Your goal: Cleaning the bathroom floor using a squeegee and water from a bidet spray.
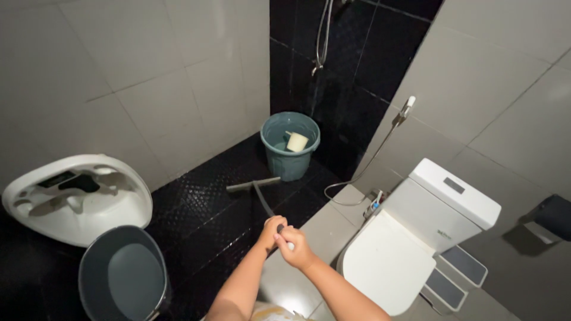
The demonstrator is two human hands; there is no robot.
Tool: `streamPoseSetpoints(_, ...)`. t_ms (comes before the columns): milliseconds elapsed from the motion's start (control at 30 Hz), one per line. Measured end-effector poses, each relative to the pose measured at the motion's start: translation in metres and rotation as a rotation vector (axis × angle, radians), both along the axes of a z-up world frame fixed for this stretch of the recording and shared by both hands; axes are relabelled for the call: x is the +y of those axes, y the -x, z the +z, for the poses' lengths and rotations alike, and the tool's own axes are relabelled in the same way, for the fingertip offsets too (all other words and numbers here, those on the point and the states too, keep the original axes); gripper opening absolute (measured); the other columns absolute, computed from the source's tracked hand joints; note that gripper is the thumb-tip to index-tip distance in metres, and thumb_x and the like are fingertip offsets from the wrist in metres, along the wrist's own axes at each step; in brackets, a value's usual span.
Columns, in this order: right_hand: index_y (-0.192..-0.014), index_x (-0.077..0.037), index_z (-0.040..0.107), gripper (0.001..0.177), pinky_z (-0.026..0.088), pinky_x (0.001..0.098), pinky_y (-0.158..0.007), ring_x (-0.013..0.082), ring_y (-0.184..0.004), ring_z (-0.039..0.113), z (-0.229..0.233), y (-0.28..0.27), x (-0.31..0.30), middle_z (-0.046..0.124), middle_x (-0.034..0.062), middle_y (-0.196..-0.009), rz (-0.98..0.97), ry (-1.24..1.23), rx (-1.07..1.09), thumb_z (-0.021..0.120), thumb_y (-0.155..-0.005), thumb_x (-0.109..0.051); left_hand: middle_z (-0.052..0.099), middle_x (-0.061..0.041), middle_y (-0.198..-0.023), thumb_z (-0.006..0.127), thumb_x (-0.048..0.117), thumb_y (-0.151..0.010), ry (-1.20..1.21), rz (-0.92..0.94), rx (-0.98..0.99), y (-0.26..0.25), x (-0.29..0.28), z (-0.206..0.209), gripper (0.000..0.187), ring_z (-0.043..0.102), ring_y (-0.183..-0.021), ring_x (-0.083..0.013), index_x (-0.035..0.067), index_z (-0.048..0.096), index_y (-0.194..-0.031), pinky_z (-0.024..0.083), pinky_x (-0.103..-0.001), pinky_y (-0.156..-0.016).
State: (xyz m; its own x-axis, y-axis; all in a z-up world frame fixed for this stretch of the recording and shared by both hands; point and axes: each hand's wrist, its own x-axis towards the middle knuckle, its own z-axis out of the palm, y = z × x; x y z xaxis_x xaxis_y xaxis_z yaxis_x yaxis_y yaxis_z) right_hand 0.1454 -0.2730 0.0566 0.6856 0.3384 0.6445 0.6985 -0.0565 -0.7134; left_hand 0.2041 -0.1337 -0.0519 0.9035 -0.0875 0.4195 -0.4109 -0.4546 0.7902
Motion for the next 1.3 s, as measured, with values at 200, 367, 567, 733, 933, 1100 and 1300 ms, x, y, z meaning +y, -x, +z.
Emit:
streamPoseSetpoints(200, -0.071, 0.0, 0.062, 0.023, 0.047, 0.0334, -0.057, 0.0204, -0.059, 0.058, 0.032, 0.048, -0.046, 0.061, 0.0112, -0.067, -0.064, 0.003, 0.128, 0.065, -0.093, -0.004, 0.06, -0.013, -0.074, 0.069, 0.014, -0.067, -0.009, -0.078, -0.122, 0.04, -0.044, 0.021, 0.015, 0.06, -0.078, -0.0374, 0.008, 0.056, -0.072, 0.046, -0.045, -0.074)
streamPoseSetpoints(367, -0.069, 0.001, 0.06, 0.025, 0.046, 0.0319, -0.057, 0.0192, -0.057, 0.056, 0.068, 0.108, -0.098, 0.061, 0.0114, -0.065, -0.169, 0.041, 0.193, 0.066, -0.092, -0.005, 0.063, -0.013, -0.075, 0.069, 0.018, -0.071, 0.004, -0.132, -0.067, 0.088, -0.104, 0.029, 0.015, 0.061, -0.078, -0.0385, 0.008, 0.057, -0.071, 0.046, -0.045, -0.074)
streamPoseSetpoints(567, -0.064, 0.001, 0.053, 0.03, 0.049, 0.03, -0.061, 0.0182, -0.059, 0.055, 0.072, 0.182, -0.141, 0.059, 0.0096, -0.064, -0.201, 0.0, 0.166, 0.063, -0.093, 0.0, 0.063, -0.014, -0.072, 0.073, 0.02, -0.076, 0.037, -0.178, -0.034, 0.16, -0.154, 0.05, 0.023, 0.061, -0.076, -0.0389, 0.007, 0.056, -0.067, 0.047, -0.045, -0.074)
streamPoseSetpoints(733, -0.067, 0.002, 0.055, 0.027, 0.05, 0.0317, -0.064, 0.0193, -0.061, 0.054, 0.061, 0.212, -0.139, 0.057, 0.01, -0.065, -0.144, -0.06, 0.114, 0.062, -0.093, 0.003, 0.061, -0.014, -0.069, 0.076, 0.021, -0.078, 0.02, -0.162, -0.044, 0.182, -0.155, 0.03, 0.028, 0.06, -0.073, -0.0386, 0.007, 0.055, -0.066, 0.047, -0.045, -0.073)
streamPoseSetpoints(933, -0.067, 0.003, 0.056, 0.026, 0.049, 0.0334, -0.063, 0.0235, -0.056, 0.053, 0.03, 0.204, -0.121, 0.055, 0.0121, -0.063, -0.261, 0.041, 0.129, 0.067, -0.09, 0.003, 0.061, -0.015, -0.071, 0.079, 0.019, -0.078, 0.018, -0.17, 0.029, 0.166, -0.139, -0.006, 0.029, 0.06, -0.073, -0.0381, 0.006, 0.056, -0.068, 0.048, -0.045, -0.068)
streamPoseSetpoints(1100, -0.07, 0.003, 0.058, 0.02, 0.05, 0.0324, -0.06, 0.0242, -0.06, 0.06, 0.016, 0.178, -0.099, 0.062, 0.0119, -0.068, -0.281, 0.012, 0.065, 0.064, -0.088, 0.004, 0.063, -0.014, -0.072, 0.079, 0.015, -0.075, -0.02, -0.225, -0.043, 0.127, -0.123, -0.025, 0.025, 0.06, -0.076, -0.0382, 0.006, 0.057, -0.066, 0.048, -0.045, -0.07)
streamPoseSetpoints(1300, -0.068, 0.002, 0.058, 0.023, 0.049, 0.0328, -0.06, 0.0241, -0.06, 0.059, 0.012, 0.119, -0.061, 0.061, 0.0114, -0.066, -0.358, -0.031, 0.055, 0.064, -0.09, 0.003, 0.062, -0.015, -0.077, 0.075, 0.017, -0.075, -0.029, -0.308, 0.068, 0.061, -0.091, -0.03, 0.022, 0.061, -0.079, -0.0376, 0.005, 0.058, -0.069, 0.049, -0.044, -0.071)
